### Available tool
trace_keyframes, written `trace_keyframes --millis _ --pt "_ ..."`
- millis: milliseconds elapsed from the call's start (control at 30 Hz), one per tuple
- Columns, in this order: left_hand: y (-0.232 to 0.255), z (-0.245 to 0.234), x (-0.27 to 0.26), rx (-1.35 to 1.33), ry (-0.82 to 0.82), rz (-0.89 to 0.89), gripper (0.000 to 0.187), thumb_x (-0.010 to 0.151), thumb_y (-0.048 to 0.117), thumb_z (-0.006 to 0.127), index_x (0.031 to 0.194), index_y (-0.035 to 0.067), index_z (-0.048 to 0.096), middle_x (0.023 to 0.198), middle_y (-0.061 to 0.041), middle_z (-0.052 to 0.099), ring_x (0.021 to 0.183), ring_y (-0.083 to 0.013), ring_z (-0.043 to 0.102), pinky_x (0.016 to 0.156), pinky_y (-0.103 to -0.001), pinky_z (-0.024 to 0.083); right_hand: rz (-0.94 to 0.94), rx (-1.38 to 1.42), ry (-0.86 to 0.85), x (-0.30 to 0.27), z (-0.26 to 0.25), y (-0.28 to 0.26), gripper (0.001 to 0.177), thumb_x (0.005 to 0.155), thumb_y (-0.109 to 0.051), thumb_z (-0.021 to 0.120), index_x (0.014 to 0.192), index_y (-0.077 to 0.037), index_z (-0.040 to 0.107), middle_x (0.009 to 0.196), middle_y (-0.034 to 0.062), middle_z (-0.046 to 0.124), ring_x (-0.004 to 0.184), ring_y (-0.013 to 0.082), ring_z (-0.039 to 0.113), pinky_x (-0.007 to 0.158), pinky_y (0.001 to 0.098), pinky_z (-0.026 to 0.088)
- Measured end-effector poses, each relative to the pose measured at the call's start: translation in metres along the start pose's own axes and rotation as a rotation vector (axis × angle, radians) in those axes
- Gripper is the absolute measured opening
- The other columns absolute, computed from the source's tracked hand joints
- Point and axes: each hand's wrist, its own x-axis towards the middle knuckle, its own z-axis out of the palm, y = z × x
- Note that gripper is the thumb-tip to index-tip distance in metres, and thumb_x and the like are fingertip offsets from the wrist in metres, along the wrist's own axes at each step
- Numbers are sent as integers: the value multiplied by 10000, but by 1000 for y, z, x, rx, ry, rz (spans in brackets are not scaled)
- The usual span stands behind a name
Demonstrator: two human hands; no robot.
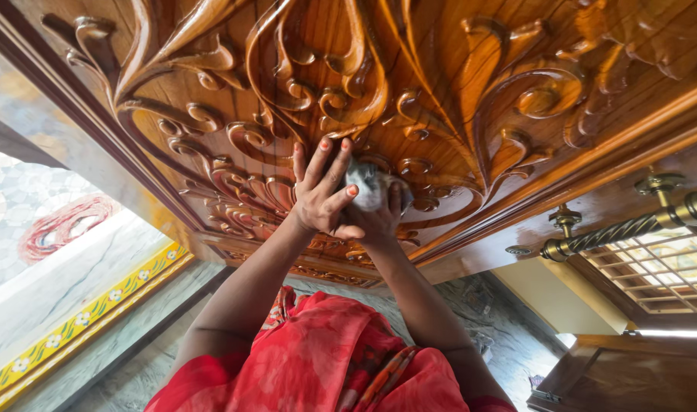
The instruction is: The person wipes the intricate carvings of a wooden door using a white cloth, covering various sections and grooves by hand.
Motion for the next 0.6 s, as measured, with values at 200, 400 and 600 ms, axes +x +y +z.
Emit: trace_keyframes --millis 200,400,600 --pt "-1 -1 -5 43 -46 3 824 1020 818 236 1674 322 177 1563 -233 492 1560 -398 279 1279 -588 -1 177 3 -144 7 -33 18 672 1055 -629 311 1422 -178 648 1507 37 563 1439 353 457 1183 679 89" --pt "-2 2 -7 104 -50 12 781 1046 789 252 1655 301 242 1566 -230 495 1558 -392 273 1276 -591 -1 213 80 -121 51 -59 32 700 1086 -604 291 1440 -126 660 1423 118 665 1387 326 514 1190 514 215" --pt "-1 3 -10 129 -79 2 734 1067 761 293 1626 286 302 1572 -218 499 1557 -394 271 1276 -599 2 566 260 -158 3 -36 71 693 1011 -648 250 1329 -196 669 1246 31 701 1239 227 588 1243 494 235"
